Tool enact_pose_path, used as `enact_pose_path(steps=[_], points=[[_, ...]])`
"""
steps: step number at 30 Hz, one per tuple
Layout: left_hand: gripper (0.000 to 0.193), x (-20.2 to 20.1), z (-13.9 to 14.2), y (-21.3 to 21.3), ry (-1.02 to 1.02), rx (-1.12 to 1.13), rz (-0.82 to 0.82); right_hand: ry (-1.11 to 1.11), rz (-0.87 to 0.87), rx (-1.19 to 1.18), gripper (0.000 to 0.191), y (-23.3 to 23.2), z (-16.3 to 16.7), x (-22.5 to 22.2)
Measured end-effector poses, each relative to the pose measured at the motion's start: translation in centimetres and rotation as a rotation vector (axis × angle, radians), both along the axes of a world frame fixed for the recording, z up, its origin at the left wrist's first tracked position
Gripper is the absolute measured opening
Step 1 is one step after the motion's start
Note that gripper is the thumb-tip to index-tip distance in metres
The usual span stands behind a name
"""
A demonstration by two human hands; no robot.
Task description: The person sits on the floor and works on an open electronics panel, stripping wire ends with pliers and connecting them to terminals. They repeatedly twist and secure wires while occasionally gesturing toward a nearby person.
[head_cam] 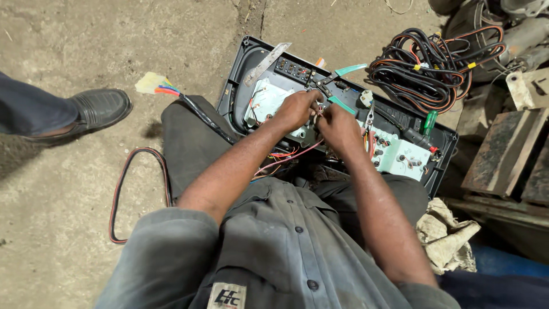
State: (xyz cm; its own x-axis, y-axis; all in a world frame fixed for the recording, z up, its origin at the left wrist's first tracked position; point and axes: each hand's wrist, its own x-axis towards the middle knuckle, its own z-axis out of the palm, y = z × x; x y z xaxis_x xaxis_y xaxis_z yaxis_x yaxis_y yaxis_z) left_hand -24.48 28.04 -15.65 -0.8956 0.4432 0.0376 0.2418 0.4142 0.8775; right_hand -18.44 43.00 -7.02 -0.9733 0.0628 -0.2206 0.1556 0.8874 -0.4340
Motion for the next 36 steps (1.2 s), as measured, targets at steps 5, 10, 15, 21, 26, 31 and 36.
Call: enact_pose_path(steps=[5, 10, 15, 21, 26, 31, 36], points=[[0.039, -0.5, 0.0, 0.1, -0.065, 0.034, 0.014, -0.082, 0.028, 0.026, 0.041, -0.2, 0.4, -2.1], [0.064, -1.1, 0.0, -0.4, -0.069, 0.061, -0.063, -0.289, -0.169, -0.403, 0.027, -0.2, -0.3, -2.8], [0.071, -1.5, -0.2, 0.1, -0.039, 0.030, -0.045, 0.138, 0.207, -0.017, 0.022, -0.2, -0.5, -1.4], [0.067, -1.4, -0.3, 0.1, -0.069, 0.045, 0.021, 0.101, 0.469, 0.165, 0.034, -0.8, 0.5, -0.7], [0.059, -1.8, -0.3, 0.0, -0.024, 0.099, 0.058, 0.208, 0.513, 0.378, 0.033, -1.2, -0.3, -0.6], [0.047, -2.8, -0.5, 0.2, -0.046, 0.163, 0.038, 0.269, 0.574, 0.416, 0.043, -1.0, -0.8, -0.2], [0.057, -3.5, -0.6, 0.4, -0.127, 0.064, -0.005, 0.259, 0.520, 0.311, 0.019, -1.6, -0.1, -0.7]])
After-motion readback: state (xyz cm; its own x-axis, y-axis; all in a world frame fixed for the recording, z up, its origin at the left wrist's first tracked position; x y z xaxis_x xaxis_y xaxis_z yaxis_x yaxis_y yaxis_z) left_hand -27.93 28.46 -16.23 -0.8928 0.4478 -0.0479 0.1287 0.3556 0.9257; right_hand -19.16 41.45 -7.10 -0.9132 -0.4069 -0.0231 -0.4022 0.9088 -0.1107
